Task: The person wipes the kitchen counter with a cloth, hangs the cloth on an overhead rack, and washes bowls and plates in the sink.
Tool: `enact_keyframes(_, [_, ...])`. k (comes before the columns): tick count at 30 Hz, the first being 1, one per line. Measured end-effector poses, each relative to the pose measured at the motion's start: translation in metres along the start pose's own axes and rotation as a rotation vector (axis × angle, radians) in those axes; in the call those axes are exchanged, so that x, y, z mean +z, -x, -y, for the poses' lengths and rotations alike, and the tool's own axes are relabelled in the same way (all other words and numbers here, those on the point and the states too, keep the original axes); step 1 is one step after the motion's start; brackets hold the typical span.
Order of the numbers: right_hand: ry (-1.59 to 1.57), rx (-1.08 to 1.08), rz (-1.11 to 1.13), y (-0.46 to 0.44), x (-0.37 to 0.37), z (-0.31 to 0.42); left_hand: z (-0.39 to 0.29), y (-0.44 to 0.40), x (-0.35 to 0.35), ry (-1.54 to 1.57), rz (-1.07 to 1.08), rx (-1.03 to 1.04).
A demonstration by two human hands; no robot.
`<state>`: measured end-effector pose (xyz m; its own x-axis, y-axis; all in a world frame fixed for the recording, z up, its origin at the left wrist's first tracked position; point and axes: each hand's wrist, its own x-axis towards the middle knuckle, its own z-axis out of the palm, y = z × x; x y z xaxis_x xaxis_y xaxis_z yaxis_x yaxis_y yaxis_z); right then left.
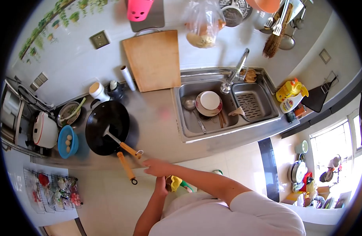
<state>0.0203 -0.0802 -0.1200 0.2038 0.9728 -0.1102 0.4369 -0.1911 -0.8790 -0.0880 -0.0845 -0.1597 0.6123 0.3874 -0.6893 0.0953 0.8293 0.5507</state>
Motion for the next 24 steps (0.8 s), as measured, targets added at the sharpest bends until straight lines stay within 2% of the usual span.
enact_keyframes(1, [-0.021, 0.046, 0.001, 0.017, -0.027, 0.000, 0.000, -0.006, 0.007, -0.006, 0.004, -0.005])
enact_keyframes(3, [-0.117, 0.099, -0.103, 0.044, -0.071, -0.015, 0.001, -0.022, 0.022, -0.015, 0.104, -0.152])
enact_keyframes(5, [-0.117, 0.074, -0.390, 0.078, -0.113, -0.028, -0.010, -0.018, 0.065, 0.052, 0.163, -0.198])
enact_keyframes(6, [-0.160, 0.139, -0.438, 0.093, -0.134, -0.040, -0.014, -0.019, 0.086, 0.125, 0.214, -0.242])
enact_keyframes(9, [-0.295, 0.272, -0.582, 0.135, -0.191, -0.087, -0.020, -0.027, 0.146, 0.172, 0.239, -0.255])
enact_keyframes(14, [-0.403, 0.252, -0.853, 0.183, -0.293, -0.193, 0.001, -0.061, 0.230, 0.260, 0.240, -0.207])
enact_keyframes(18, [-0.173, 0.418, -0.999, 0.193, -0.401, -0.245, 0.025, -0.120, 0.286, 0.258, 0.188, -0.194])
enact_keyframes(20, [-0.108, 0.372, -0.983, 0.190, -0.446, -0.297, 0.035, -0.151, 0.305, 0.380, 0.210, -0.183])
enact_keyframes(24, [0.072, 0.469, -1.045, 0.158, -0.524, -0.318, 0.036, -0.185, 0.355, 0.511, 0.128, -0.167])
